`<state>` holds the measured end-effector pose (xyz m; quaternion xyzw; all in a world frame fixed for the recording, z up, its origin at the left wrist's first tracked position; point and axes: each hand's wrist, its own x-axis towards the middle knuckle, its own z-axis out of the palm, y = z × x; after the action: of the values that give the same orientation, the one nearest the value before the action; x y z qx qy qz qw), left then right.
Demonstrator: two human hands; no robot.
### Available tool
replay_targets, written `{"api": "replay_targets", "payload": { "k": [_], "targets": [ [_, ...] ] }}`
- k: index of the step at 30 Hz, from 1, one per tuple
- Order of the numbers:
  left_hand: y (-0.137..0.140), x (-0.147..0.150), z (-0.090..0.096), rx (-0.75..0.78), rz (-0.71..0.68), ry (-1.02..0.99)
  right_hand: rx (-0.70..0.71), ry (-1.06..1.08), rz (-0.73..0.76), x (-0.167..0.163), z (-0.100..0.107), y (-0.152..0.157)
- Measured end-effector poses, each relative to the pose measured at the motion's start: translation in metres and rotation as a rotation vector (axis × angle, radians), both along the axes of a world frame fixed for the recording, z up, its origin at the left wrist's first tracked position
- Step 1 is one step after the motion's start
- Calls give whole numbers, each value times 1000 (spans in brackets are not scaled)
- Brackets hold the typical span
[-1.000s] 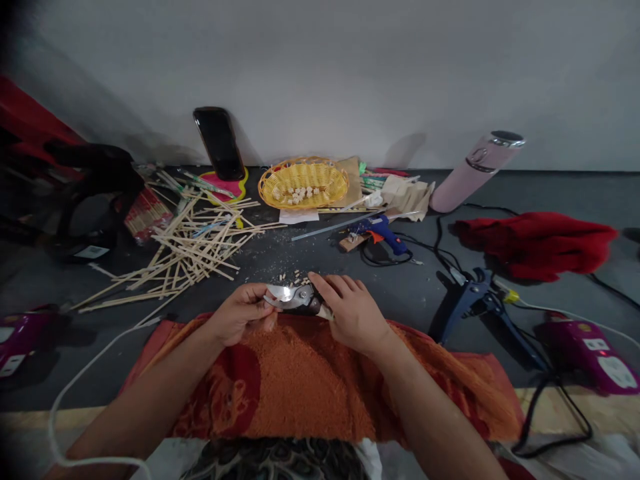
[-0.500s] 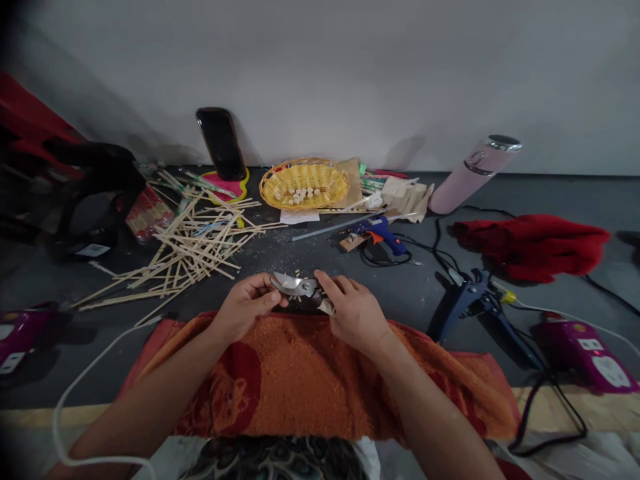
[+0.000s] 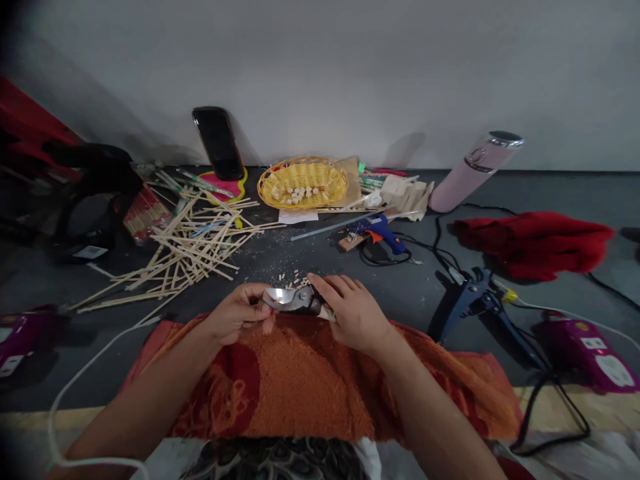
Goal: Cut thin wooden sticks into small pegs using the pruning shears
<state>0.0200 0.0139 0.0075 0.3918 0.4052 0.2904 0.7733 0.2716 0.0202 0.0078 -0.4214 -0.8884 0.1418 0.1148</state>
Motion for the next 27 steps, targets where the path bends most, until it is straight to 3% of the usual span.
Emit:
{"api": "replay_targets", "payload": {
  "k": [8,14,22,27],
  "targets": [
    [1,-1,-1,-54,-3,-66,31,2,-5,-1,-2,-4],
    [1,3,1,49,96,-37,72,-32,-51,-2,-5,-2],
    [1,-2,3,-33,-120,-116,5,-31,43,1,-1,0],
    [2,-3,3,-91,-140,-156,19,-4,48,0,-3,0]
  ]
}}
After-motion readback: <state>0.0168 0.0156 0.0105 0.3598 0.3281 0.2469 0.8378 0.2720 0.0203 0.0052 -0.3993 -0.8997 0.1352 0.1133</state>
